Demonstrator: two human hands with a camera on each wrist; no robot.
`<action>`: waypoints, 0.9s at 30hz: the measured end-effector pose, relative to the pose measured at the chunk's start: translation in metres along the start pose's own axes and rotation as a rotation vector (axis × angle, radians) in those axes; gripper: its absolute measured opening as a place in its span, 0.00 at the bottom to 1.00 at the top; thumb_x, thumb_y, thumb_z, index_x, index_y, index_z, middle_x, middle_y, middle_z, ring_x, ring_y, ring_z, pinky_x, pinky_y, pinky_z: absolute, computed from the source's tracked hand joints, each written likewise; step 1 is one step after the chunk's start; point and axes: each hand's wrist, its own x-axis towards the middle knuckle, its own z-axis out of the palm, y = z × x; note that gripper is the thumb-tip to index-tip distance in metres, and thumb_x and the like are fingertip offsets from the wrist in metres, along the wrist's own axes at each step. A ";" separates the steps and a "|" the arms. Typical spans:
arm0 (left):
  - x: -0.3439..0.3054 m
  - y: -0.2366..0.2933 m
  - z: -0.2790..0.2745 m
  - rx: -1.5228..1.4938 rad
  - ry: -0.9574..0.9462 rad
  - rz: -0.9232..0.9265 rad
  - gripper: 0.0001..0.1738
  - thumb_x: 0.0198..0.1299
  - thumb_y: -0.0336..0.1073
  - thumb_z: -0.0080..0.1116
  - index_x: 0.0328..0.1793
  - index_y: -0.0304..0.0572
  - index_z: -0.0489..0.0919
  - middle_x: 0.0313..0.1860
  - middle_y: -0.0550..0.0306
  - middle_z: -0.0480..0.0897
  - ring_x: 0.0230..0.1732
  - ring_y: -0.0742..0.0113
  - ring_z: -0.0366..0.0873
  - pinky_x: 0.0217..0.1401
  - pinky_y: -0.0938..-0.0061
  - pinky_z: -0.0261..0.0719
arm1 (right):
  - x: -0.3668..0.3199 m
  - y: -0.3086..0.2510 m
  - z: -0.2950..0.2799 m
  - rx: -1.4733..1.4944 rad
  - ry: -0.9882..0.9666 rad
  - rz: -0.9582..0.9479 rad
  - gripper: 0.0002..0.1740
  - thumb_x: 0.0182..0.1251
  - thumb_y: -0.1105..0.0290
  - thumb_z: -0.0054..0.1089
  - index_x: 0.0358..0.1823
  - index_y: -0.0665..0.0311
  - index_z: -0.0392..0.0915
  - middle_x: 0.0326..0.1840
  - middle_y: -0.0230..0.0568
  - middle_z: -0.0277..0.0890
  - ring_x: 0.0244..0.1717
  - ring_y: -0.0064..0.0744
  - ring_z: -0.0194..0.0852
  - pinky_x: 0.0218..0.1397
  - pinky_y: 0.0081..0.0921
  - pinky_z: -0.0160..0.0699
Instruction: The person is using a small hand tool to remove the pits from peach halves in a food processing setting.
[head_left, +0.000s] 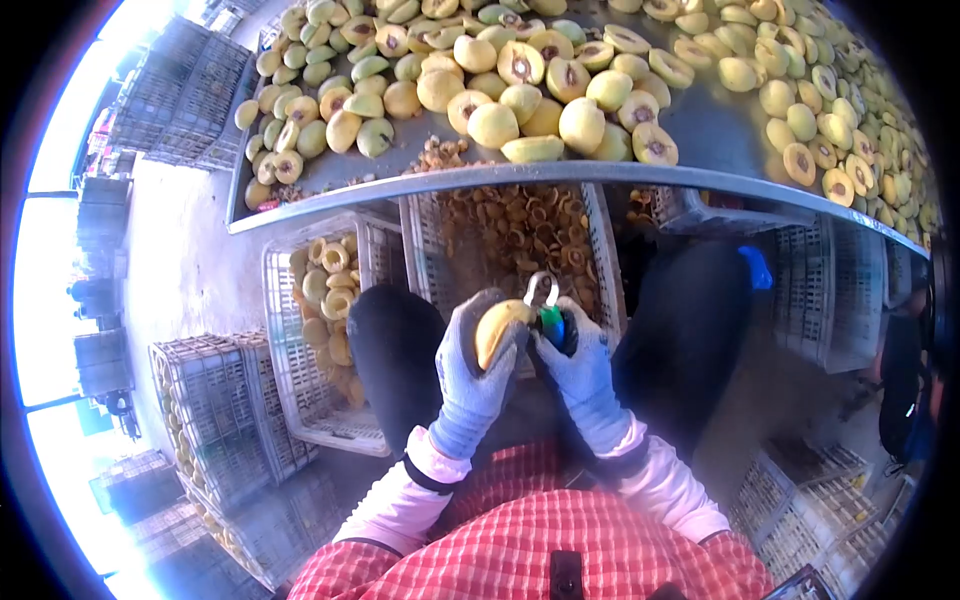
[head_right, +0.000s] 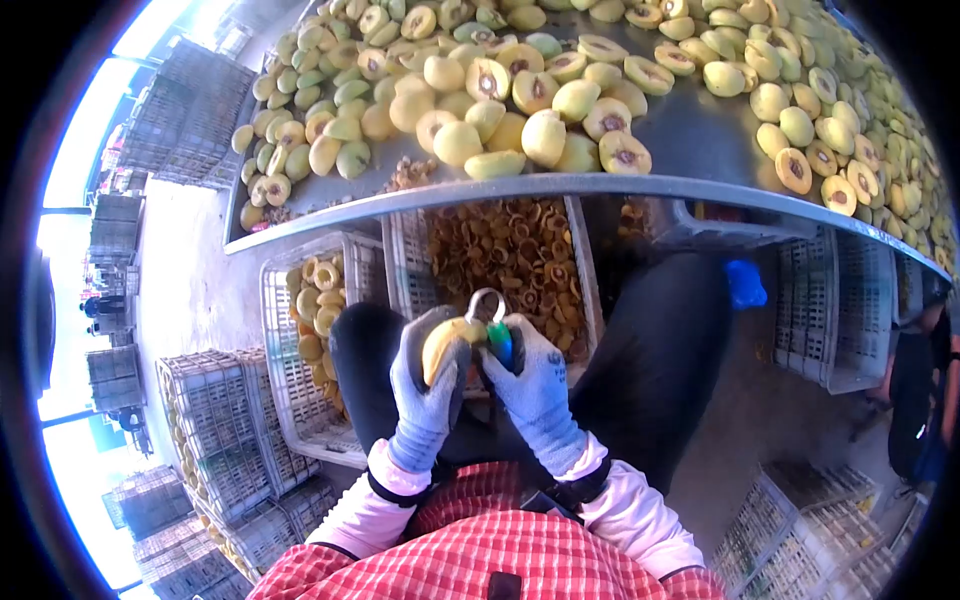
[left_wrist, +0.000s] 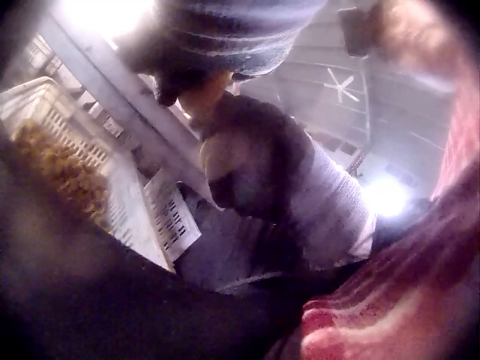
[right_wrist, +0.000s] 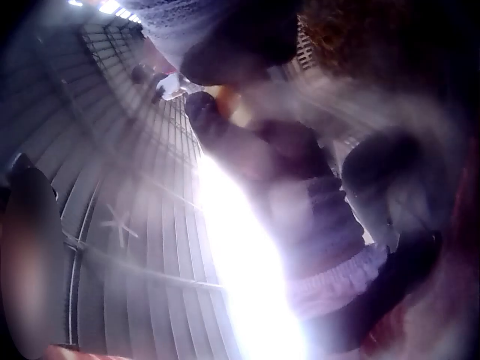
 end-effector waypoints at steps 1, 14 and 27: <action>-0.001 0.000 -0.001 -0.034 0.020 -0.028 0.20 0.56 0.28 0.64 0.56 0.32 0.75 0.46 0.48 0.81 0.47 0.61 0.81 0.52 0.72 0.77 | -0.002 0.002 0.002 -0.041 0.065 -0.022 0.13 0.58 0.71 0.65 0.42 0.66 0.75 0.28 0.43 0.76 0.31 0.33 0.76 0.38 0.29 0.74; 0.095 -0.057 -0.155 0.650 0.254 -0.006 0.22 0.56 0.39 0.67 0.55 0.38 0.79 0.49 0.48 0.79 0.43 0.60 0.80 0.43 0.70 0.78 | 0.002 0.016 0.002 0.844 -0.113 0.547 0.09 0.67 0.71 0.61 0.44 0.64 0.74 0.26 0.33 0.75 0.17 0.19 0.69 0.16 0.18 0.69; 0.318 -0.127 -0.108 0.375 -0.190 -0.269 0.42 0.48 0.40 0.74 0.70 0.49 0.64 0.49 0.51 0.77 0.37 0.67 0.76 0.35 0.77 0.76 | 0.012 0.029 0.009 0.983 -0.142 0.634 0.14 0.69 0.70 0.58 0.52 0.67 0.72 0.32 0.38 0.77 0.20 0.25 0.73 0.20 0.22 0.74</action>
